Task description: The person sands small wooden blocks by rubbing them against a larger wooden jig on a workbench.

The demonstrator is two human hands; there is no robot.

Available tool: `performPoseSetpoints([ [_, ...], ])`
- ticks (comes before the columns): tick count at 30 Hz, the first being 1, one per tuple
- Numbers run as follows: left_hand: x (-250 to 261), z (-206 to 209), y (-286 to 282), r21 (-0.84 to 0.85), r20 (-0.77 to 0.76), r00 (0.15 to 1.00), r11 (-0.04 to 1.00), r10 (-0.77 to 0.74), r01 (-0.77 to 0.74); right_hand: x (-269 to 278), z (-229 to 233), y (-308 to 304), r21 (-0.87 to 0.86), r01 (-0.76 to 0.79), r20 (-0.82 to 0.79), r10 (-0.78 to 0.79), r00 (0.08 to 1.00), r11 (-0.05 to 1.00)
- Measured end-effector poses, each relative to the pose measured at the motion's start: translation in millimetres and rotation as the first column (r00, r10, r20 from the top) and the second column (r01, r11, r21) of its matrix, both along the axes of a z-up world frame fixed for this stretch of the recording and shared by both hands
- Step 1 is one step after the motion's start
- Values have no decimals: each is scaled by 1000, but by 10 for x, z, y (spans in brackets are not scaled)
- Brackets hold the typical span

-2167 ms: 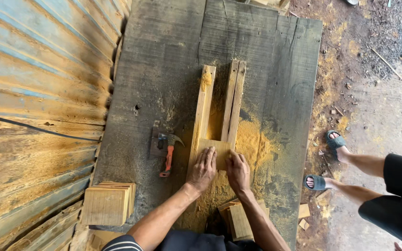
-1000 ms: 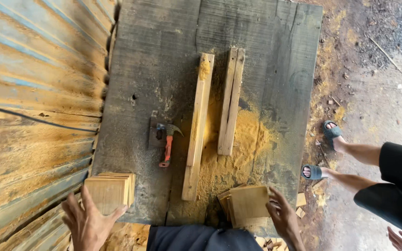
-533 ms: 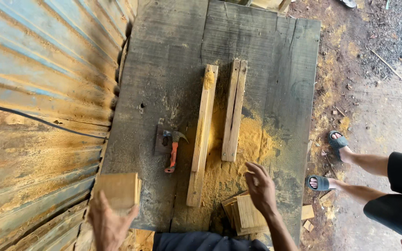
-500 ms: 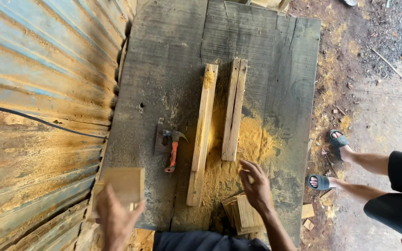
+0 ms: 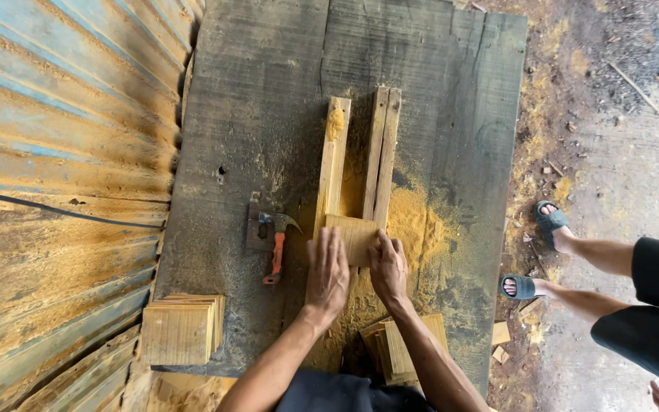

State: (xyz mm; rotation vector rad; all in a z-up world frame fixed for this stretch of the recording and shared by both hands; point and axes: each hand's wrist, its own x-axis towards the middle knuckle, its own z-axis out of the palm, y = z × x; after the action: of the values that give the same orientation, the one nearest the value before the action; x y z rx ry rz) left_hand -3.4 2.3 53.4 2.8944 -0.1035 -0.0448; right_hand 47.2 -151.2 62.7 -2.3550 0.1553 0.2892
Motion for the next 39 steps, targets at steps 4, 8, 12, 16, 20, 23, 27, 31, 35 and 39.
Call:
performPoseSetpoints([
  [4,108,-348,-92,72,262,956,990,-133,118,34,-122,53,-26,-48,26,48,999,999],
  [8,27,-599,-170,19,212,948,971,-238,240,-26,-45,-38,6,-15,-36,15,999,1000],
  [12,-6,-476,-113,33,270,893,931,-359,365,-53,30,-133,41,7,-59,-5,998,999],
  [16,-9,-495,16,10,299,859,902,-415,432,-157,-106,-169,29,-22,-59,24,998,999],
  [20,32,-530,44,-62,503,760,860,-412,507,-137,65,-93,55,40,-84,-35,996,998],
  [23,51,-580,-27,-98,527,751,849,-398,519,-119,43,-153,59,54,-81,-49,995,997],
  [27,133,-410,6,-92,532,768,878,-356,470,-93,-146,-201,45,40,-58,-37,998,998],
  [31,95,-426,84,-44,320,881,923,-349,382,-37,-94,-114,-18,-24,-3,24,1000,1000],
  [35,150,-390,134,11,246,918,948,-310,317,79,85,-28,-77,-54,37,57,998,996],
  [39,429,-405,182,-25,221,926,947,-307,320,301,-356,-110,-151,-126,61,136,989,981],
])
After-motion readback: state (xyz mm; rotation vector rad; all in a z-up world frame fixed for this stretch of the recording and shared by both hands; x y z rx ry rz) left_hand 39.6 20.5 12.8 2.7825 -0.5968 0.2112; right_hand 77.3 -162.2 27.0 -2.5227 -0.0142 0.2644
